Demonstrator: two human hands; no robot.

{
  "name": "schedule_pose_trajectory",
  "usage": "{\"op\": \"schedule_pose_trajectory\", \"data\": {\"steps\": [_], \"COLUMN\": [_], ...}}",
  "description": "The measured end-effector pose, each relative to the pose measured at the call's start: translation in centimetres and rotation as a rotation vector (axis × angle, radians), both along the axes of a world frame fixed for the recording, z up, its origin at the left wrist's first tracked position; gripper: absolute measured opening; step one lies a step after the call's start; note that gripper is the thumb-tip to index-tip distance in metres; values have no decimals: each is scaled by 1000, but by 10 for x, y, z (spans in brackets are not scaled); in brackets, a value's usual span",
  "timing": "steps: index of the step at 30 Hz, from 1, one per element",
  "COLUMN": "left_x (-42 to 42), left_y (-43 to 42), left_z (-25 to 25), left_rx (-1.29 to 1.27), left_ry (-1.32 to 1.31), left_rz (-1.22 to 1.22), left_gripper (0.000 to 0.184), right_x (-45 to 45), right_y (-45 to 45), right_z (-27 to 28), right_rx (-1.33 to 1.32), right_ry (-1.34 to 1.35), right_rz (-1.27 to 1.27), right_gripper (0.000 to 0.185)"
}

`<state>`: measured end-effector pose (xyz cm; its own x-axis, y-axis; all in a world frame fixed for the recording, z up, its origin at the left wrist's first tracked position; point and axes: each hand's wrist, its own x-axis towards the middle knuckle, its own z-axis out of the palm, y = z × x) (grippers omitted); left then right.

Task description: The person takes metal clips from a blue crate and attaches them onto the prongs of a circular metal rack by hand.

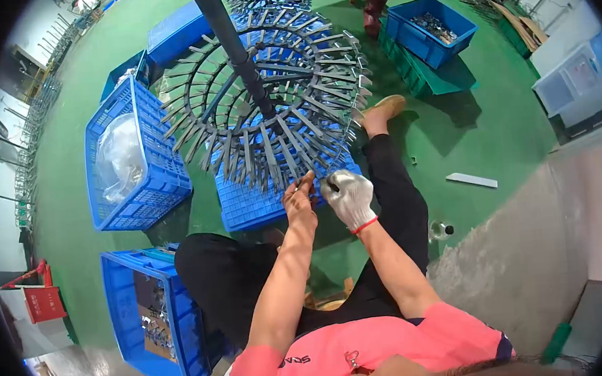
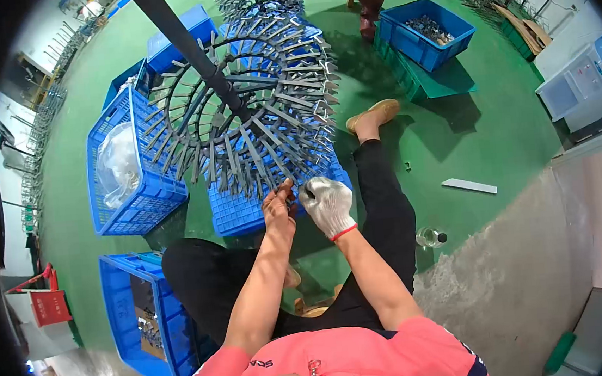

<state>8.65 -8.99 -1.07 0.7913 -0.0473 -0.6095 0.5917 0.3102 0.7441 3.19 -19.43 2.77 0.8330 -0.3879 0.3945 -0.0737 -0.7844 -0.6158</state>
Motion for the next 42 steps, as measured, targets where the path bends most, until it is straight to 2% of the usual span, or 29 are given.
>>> {"op": "schedule_pose_trajectory", "data": {"steps": [3, 5, 6, 7, 11, 14, 16, 19, 23, 26, 29, 32, 35, 37, 40, 41, 42], "left_x": [-4, -11, -14, -14, -25, -31, -36, -43, -39, -37, -42, -42, -45, -48, -49, -48, -45], "left_y": [4, 18, 25, 29, 52, 56, 57, 57, 65, 72, 71, 72, 69, 66, 65, 61, 63], "left_z": [2, -3, 4, 13, 18, 23, 27, 26, 33, 25, 41, 20, 29, 44, 35, 28, 22], "left_rx": [-40, -165, -226, -185, -261, -128, -89, -82, -194, -249, -141, -43, -117, -109, -137, -264, -284], "left_ry": [60, 103, 123, 221, 175, 153, 74, -4, 41, 82, 44, -109, -176, -205, -142, -103, -25], "left_rz": [-25, -76, -100, -152, -330, -357, -390, -395, -376, -388, -381, -485, -505, -500, -551, -465, -466], "left_gripper": [24, 33, 40, 62, 80, 79, 80, 81, 78, 76, 73, 70, 68, 68, 68, 69, 70], "right_x": [-3, -8, -11, -14, -31, -39, -41, -40, -41, -41, -39, -37, -38, -38, -39, -40, -39], "right_y": [-1, -3, -3, -1, 12, 20, 29, 33, 40, 44, 45, 43, 42, 42, 42, 43, 44], "right_z": [6, 11, 14, 18, 33, 60, 65, 61, 50, 50, 50, 57, 62, 61, 57, 56, 56], "right_rx": [22, 52, 69, 23, 166, 207, 102, 94, 255, 268, 224, 238, 239, 232, 267, 304, 341], "right_ry": [41, 13, -1, 11, 52, 175, 281, 145, 145, 229, 267, 313, 234, 308, 327, 289, 250], "right_rz": [12, 16, 20, -15, 170, 330, 298, 394, 300, 273, 314, 304, 287, 303, 329, 316, 305], "right_gripper": [11, 11, 12, 10, 16, 18, 19, 18, 16, 17, 20, 22, 24, 25, 27, 26, 26]}}
